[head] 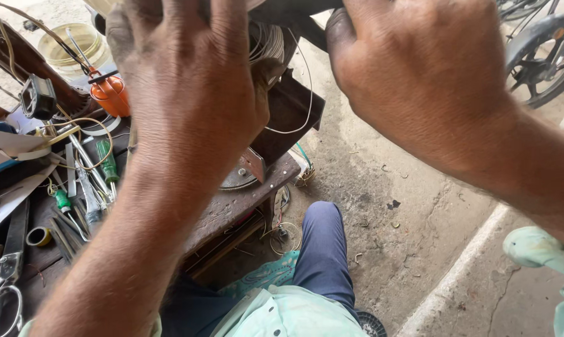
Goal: The person winds insulated wire onto a cylindrical metal core mounted on a bench. They use pliers to cut and secure wire ends, a wooden stick to press and align the coils, and a hammer to tap the wire into place. The person repeatedly adjusts the wire layers and rotates the core to continue winding.
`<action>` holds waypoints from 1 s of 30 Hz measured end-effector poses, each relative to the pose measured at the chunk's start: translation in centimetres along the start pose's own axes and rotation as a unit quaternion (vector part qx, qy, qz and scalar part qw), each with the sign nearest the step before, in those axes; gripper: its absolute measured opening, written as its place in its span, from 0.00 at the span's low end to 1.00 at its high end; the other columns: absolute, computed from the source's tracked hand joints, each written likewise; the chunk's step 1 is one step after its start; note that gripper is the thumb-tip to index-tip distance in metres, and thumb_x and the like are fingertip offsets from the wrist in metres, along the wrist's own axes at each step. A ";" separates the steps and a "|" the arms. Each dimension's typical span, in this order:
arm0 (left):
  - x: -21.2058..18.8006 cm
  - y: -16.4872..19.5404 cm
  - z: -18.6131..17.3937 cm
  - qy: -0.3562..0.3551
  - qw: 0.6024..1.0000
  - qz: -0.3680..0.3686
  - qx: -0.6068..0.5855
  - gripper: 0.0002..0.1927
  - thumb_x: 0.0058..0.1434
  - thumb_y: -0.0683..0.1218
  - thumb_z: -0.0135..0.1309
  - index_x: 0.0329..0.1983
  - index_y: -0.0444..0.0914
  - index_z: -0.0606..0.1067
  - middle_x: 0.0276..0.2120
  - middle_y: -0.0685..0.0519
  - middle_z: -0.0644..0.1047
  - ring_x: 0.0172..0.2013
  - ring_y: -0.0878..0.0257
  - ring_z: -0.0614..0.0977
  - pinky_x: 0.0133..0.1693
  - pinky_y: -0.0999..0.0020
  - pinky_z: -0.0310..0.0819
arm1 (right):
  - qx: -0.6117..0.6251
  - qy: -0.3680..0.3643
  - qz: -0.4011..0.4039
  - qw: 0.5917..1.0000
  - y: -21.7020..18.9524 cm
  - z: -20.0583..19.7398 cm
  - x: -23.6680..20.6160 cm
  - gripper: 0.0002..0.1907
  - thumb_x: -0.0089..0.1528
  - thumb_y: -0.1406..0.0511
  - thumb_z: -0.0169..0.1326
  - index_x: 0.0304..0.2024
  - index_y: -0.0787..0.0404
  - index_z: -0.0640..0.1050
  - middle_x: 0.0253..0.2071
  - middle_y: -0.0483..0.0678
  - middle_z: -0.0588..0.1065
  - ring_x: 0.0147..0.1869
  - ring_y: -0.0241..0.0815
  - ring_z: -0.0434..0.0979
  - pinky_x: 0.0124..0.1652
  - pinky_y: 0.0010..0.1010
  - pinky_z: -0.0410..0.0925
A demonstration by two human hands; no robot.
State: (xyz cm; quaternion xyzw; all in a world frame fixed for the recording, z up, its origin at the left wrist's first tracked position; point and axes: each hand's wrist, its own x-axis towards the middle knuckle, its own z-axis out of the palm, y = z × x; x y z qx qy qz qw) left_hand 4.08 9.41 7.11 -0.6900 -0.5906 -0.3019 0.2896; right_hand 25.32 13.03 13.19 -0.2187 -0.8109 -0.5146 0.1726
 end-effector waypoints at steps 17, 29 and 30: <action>-1.4 -3.6 -1.3 -0.004 0.998 0.029 -0.064 0.41 0.64 0.54 0.72 0.73 0.41 0.62 0.62 0.39 0.66 0.63 0.42 0.67 0.62 0.37 0.65 | 0.176 -0.193 0.123 0.957 -0.5 -1.1 -4.2 0.09 0.63 0.75 0.58 0.46 0.75 0.81 0.39 0.59 0.75 0.32 0.46 0.75 0.33 0.33 0.70; -0.1 -5.6 -1.9 -0.066 0.995 0.008 -0.071 0.39 0.71 0.50 0.63 0.80 0.54 0.58 0.73 0.49 0.57 0.73 0.42 0.58 0.72 0.30 0.55 | 0.443 -0.257 0.377 0.772 0.3 9.4 -21.0 0.16 0.69 0.72 0.53 0.60 0.68 0.74 0.47 0.54 0.75 0.45 0.39 0.76 0.45 0.27 0.73; -0.1 -5.8 -2.0 -0.075 0.994 0.010 -0.082 0.39 0.70 0.50 0.63 0.80 0.54 0.58 0.74 0.49 0.57 0.73 0.41 0.58 0.72 0.29 0.55 | 0.458 -0.248 0.403 0.752 0.6 9.9 -21.7 0.16 0.70 0.72 0.53 0.61 0.68 0.73 0.48 0.53 0.75 0.46 0.39 0.76 0.46 0.27 0.73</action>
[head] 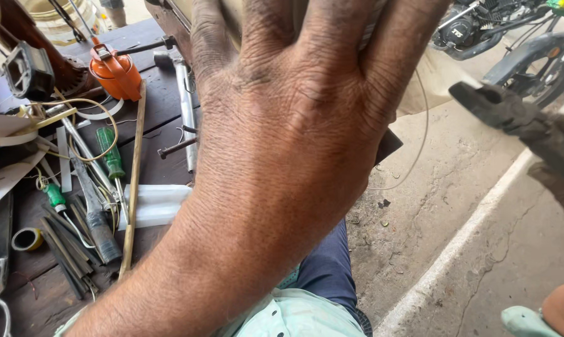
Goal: The person winds insulated wire onto a cylindrical metal core mounted on a bench. They use pliers to cut and secure wire ends, a wooden stick to press and align the coils, and a hammer to tap the wire into place. The person repeatedly adjusts the wire layers and rotates the core to continue winding.
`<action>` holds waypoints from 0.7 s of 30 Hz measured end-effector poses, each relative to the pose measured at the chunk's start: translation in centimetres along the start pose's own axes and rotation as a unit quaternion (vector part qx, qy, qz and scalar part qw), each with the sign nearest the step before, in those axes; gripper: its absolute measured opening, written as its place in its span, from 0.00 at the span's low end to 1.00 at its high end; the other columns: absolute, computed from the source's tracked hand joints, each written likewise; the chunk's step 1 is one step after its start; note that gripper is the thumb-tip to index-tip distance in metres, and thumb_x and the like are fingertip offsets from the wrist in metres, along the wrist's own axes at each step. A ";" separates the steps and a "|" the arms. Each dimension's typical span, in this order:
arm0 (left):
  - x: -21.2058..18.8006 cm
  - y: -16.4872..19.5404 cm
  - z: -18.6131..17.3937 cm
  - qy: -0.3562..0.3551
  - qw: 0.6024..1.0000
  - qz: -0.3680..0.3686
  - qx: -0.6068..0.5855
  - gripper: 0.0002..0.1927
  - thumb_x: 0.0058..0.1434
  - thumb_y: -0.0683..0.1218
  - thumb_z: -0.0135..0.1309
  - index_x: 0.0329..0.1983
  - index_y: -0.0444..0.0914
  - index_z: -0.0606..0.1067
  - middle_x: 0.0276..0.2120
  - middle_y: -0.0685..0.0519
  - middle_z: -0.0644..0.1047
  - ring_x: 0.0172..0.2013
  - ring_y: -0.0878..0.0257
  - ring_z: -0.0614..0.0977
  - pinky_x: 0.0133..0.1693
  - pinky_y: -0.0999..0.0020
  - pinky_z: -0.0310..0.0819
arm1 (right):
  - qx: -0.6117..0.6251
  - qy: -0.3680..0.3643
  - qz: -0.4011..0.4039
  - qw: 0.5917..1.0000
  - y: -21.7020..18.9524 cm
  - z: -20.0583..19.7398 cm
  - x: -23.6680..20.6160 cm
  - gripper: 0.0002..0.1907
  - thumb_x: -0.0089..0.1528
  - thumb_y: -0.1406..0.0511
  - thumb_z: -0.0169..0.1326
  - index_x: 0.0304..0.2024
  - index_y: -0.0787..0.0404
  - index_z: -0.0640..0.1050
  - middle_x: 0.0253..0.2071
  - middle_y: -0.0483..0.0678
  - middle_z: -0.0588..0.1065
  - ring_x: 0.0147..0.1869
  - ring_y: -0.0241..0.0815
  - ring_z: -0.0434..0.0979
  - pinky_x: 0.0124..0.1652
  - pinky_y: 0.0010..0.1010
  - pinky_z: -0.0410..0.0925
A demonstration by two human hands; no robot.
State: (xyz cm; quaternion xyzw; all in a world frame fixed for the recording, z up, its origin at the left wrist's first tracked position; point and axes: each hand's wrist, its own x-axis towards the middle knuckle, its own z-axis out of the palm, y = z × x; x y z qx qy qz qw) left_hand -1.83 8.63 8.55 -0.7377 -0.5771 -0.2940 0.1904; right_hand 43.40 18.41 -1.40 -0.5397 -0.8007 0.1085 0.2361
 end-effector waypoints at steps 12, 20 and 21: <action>-0.7 0.7 -1.1 0.036 0.999 0.032 -0.007 0.39 0.64 0.44 0.65 0.76 0.45 0.62 0.66 0.43 0.63 0.65 0.38 0.65 0.62 0.35 0.65 | -0.207 0.044 -0.216 0.953 -16.8 -4.3 0.8 0.17 0.60 0.73 0.62 0.51 0.72 0.78 0.52 0.61 0.76 0.41 0.47 0.80 0.42 0.33 0.75; -0.7 1.2 -1.2 0.039 0.998 0.042 0.005 0.36 0.68 0.50 0.65 0.73 0.40 0.61 0.66 0.42 0.63 0.64 0.40 0.67 0.58 0.39 0.68 | -0.191 0.061 -0.177 0.963 -13.4 -4.0 -3.5 0.17 0.56 0.73 0.66 0.46 0.71 0.80 0.49 0.60 0.77 0.42 0.47 0.81 0.38 0.31 0.75; -0.6 1.1 -1.2 0.035 0.998 0.042 0.006 0.36 0.68 0.49 0.65 0.74 0.40 0.61 0.67 0.42 0.63 0.64 0.40 0.67 0.58 0.39 0.69 | -0.182 0.059 -0.157 0.969 -11.8 -4.1 -4.5 0.16 0.56 0.72 0.65 0.46 0.70 0.81 0.50 0.60 0.77 0.42 0.47 0.81 0.38 0.31 0.75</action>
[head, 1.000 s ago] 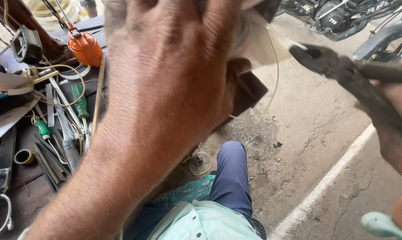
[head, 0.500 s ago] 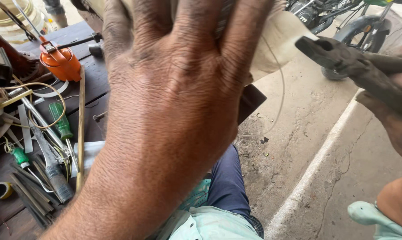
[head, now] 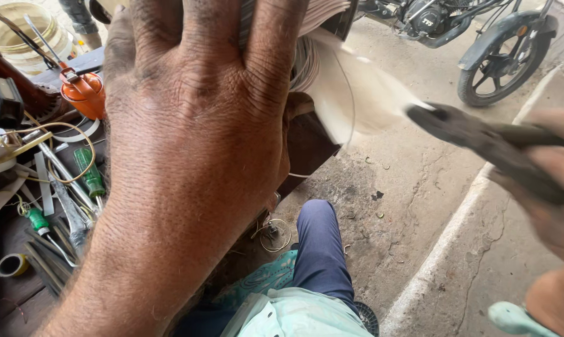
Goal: The person winds insulated wire onto a cylindrical metal core mounted on a bench. They use pliers to cut and secure wire ends, a wooden stick to press and align the coils, and a hammer to tap the wire into place. The person repeatedly adjusts the wire layers and rotates the core to continue winding.
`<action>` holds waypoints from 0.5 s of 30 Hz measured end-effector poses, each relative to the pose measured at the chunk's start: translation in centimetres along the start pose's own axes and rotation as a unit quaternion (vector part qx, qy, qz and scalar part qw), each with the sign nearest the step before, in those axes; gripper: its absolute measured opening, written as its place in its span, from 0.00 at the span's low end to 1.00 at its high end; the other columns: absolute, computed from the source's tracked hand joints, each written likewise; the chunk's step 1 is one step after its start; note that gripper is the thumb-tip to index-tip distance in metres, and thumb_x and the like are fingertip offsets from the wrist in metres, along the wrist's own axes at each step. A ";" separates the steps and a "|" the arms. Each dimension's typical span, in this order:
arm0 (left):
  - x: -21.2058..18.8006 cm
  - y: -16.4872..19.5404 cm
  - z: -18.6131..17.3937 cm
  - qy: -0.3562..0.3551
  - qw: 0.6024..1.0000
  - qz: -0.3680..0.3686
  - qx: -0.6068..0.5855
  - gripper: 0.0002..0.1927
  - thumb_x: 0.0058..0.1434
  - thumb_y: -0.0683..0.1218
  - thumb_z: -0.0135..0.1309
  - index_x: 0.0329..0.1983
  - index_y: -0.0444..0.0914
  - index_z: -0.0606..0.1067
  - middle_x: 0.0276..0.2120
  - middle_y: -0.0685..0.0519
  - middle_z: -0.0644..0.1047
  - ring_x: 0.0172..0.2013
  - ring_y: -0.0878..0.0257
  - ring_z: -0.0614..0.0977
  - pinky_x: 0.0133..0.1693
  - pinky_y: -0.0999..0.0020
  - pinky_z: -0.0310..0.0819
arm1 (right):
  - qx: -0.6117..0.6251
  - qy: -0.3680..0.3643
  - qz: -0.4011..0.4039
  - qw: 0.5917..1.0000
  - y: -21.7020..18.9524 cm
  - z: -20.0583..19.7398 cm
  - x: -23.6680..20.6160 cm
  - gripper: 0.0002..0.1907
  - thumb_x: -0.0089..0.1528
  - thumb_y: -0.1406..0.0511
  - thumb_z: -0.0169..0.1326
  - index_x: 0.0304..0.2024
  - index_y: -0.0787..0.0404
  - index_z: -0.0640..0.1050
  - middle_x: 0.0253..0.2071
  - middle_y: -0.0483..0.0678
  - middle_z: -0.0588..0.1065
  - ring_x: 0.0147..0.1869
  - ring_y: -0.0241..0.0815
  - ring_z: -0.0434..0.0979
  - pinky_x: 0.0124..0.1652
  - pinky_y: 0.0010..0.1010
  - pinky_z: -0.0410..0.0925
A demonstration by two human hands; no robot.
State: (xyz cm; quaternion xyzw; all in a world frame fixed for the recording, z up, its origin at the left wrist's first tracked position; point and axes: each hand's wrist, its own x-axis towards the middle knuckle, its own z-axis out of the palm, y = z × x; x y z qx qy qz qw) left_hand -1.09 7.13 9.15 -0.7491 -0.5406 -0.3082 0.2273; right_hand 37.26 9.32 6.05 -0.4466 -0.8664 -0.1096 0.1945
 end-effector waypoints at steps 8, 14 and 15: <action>-0.2 0.2 -0.5 -0.007 0.999 0.016 -0.032 0.39 0.71 0.57 0.63 0.75 0.40 0.58 0.67 0.37 0.64 0.65 0.37 0.67 0.61 0.36 0.67 | 0.115 -0.101 0.117 0.981 9.6 2.0 -13.3 0.15 0.54 0.70 0.63 0.44 0.63 0.82 0.53 0.55 0.77 0.47 0.42 0.81 0.43 0.28 0.77; -3.3 -3.2 -1.6 0.023 0.969 0.061 -0.237 0.28 0.80 0.53 0.58 0.71 0.35 0.61 0.62 0.42 0.73 0.62 0.48 0.77 0.61 0.50 0.69 | 0.428 -0.309 0.025 0.849 2.3 12.5 -11.5 0.06 0.57 0.66 0.65 0.37 0.60 0.85 0.50 0.50 0.78 0.42 0.40 0.81 0.38 0.30 0.76; -4.9 -3.9 -1.7 0.032 0.960 0.041 -0.277 0.25 0.82 0.51 0.58 0.71 0.35 0.62 0.61 0.43 0.75 0.61 0.50 0.78 0.60 0.53 0.70 | 0.450 -0.315 0.004 0.836 0.1 14.8 -10.1 0.07 0.55 0.66 0.66 0.33 0.64 0.84 0.46 0.50 0.78 0.38 0.42 0.79 0.35 0.33 0.75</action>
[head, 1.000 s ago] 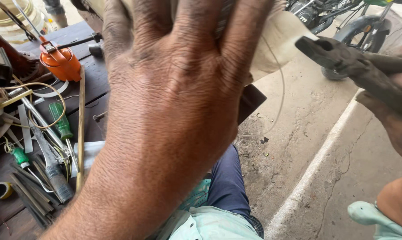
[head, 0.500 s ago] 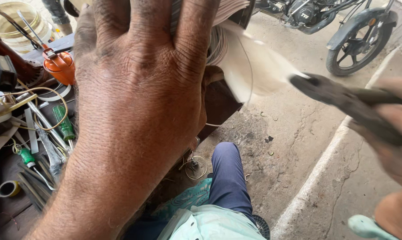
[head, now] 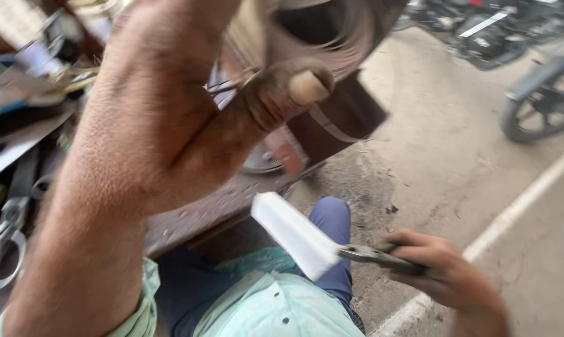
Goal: The person winds insulated wire onto a cylindrical metal core mounted on a bench. They use pliers to cut and secure wire ends, a wooden stick to press and align the coils, and a hammer to tap the wire into place. The person repeatedly adjusts the wire layers and rotates the core to continue winding.
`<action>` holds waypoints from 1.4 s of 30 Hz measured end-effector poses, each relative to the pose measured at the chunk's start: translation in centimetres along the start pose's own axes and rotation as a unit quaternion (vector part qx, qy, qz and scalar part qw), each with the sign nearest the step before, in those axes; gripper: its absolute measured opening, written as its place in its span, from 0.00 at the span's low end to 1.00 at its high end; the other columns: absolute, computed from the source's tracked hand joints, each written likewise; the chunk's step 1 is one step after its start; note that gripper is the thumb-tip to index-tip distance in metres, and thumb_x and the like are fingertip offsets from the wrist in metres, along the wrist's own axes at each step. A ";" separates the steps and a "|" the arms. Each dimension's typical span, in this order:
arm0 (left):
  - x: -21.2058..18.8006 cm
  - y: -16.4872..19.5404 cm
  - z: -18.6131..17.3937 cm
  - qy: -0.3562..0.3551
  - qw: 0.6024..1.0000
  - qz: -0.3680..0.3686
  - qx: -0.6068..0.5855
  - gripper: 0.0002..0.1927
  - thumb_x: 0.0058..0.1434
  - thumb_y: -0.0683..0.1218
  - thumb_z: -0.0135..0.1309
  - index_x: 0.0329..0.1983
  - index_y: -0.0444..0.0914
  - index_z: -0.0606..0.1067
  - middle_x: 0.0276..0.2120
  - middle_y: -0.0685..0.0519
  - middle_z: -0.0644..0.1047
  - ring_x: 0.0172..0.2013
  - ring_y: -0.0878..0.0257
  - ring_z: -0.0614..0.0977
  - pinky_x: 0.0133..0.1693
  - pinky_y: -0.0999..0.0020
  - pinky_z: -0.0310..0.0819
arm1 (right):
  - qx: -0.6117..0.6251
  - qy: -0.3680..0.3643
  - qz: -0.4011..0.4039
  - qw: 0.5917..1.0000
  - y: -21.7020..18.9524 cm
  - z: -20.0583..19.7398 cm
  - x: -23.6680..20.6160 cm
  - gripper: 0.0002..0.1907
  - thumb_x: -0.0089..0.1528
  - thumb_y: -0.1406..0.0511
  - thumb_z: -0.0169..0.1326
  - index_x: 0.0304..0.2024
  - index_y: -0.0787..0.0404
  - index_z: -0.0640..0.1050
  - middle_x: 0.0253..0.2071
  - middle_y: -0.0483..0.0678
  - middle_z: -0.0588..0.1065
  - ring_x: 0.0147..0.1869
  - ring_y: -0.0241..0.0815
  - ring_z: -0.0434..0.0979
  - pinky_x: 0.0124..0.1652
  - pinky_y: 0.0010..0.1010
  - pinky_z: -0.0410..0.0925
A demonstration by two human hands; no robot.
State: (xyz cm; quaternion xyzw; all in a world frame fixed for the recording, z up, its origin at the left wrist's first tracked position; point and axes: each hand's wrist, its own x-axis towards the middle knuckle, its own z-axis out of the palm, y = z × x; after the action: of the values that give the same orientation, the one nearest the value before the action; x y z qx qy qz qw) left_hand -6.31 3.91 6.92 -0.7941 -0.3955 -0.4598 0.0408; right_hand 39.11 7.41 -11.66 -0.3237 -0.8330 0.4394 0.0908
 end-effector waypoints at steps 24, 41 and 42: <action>-26.8 -6.5 11.4 0.095 0.918 -0.368 0.110 0.26 0.57 0.50 0.67 0.58 0.40 0.75 0.60 0.45 0.74 0.66 0.43 0.70 0.65 0.50 0.65 | -0.299 -0.050 0.246 0.920 -6.5 7.7 16.5 0.18 0.59 0.49 0.61 0.33 0.57 0.82 0.33 0.44 0.74 0.39 0.42 0.76 0.41 0.40 0.69; -26.2 -6.6 11.6 -0.149 0.913 -0.350 0.146 0.36 0.51 0.75 0.56 0.56 0.51 0.78 0.66 0.52 0.68 0.72 0.46 0.54 0.69 0.38 0.35 | -0.325 -0.080 0.218 0.917 -8.4 7.4 19.0 0.16 0.58 0.50 0.62 0.34 0.55 0.82 0.35 0.45 0.75 0.41 0.44 0.75 0.43 0.40 0.68; -26.2 -6.6 11.6 -0.165 0.918 -0.335 0.135 0.39 0.51 0.76 0.55 0.59 0.50 0.77 0.65 0.53 0.69 0.72 0.47 0.54 0.69 0.38 0.34 | -0.320 -0.083 0.254 0.909 -8.1 7.1 18.5 0.16 0.57 0.50 0.62 0.33 0.54 0.83 0.34 0.43 0.75 0.40 0.43 0.74 0.43 0.39 0.68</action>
State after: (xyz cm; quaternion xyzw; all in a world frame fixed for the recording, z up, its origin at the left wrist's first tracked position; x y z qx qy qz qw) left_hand -9.52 -2.08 -21.71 -0.6665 -0.6977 -0.2517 -0.0750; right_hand 18.01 10.80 -11.97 -0.4988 -0.8229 0.1822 -0.2021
